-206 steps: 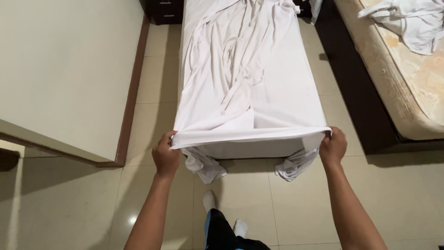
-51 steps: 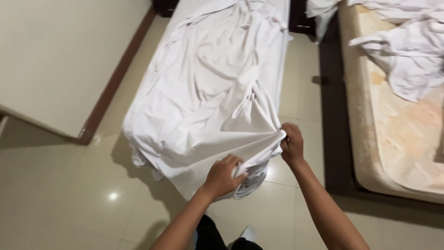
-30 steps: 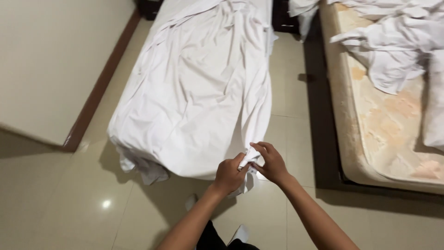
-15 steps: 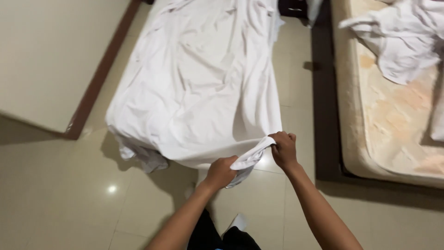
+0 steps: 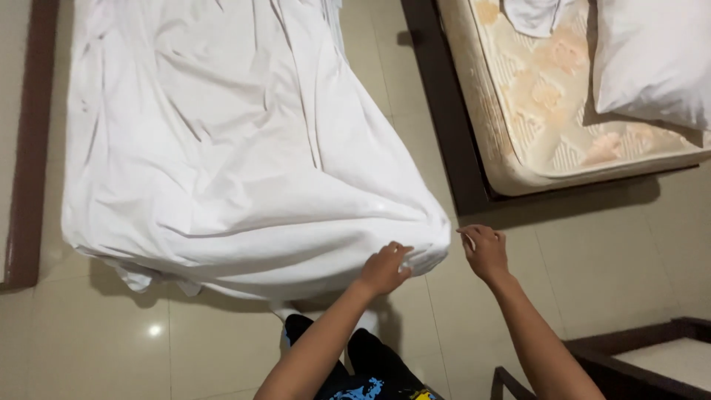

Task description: The person strips a pillow from a bare mattress and spreads a white sheet over it, then works around the bed pulling the sheet edges and corners down over the mattress sides, tucking the fabric under the mattress edge. The clip ends while the sheet is still being smoothed and tucked.

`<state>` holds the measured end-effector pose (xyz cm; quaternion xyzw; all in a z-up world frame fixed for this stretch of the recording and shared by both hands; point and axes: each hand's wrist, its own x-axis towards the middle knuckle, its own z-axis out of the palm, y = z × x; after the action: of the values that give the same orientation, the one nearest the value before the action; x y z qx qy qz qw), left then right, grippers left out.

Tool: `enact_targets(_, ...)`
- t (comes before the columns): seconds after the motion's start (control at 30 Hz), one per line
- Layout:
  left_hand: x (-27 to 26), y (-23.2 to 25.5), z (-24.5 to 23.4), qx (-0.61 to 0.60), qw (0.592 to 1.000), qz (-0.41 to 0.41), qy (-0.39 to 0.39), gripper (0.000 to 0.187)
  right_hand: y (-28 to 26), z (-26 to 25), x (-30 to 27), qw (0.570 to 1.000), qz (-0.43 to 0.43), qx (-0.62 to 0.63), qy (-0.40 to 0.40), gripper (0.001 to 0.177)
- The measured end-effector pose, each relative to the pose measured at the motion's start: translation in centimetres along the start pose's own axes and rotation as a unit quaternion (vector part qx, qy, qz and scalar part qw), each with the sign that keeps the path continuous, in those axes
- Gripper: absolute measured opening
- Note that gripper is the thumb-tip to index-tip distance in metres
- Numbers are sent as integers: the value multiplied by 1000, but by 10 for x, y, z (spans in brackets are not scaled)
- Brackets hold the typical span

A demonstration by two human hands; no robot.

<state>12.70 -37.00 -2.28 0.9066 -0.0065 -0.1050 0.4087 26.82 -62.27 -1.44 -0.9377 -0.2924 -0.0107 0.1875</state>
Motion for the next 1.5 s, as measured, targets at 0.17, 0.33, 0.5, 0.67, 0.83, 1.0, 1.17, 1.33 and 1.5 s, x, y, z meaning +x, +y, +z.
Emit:
enact_targets(0.17,7,-2,-22,13,998,7,64,54,-30,29,4,999,9,27,-15,18)
enact_targets(0.33,-5,-25,-53,9,991,-4,136,50,-99,50,33,996,-18,80,-40,20)
enact_targets(0.5,-47,-61,-85,7,985,-50,163,49,-182,83,56,986,-63,126,-85,21)
enact_targets(0.67,-95,-99,-132,10,969,-81,235,56,-270,111,82,969,-138,176,-104,25)
enact_targets(0.83,-136,-144,-179,26,954,-119,274,57,-348,152,103,953,-189,206,-118,31)
enact_targets(1.0,-185,-188,-226,5,946,-169,278,56,-434,167,120,937,-230,226,-133,33)
enact_targets(1.17,-234,-231,-296,3,930,-174,325,59,-528,185,160,919,-302,225,-113,36)
enact_targets(1.33,-284,-269,-362,21,912,-194,360,56,-628,191,186,901,-335,252,-110,36)
enact_targets(1.5,-324,-308,-411,61,905,-187,377,61,-703,209,199,883,-354,291,-97,38)
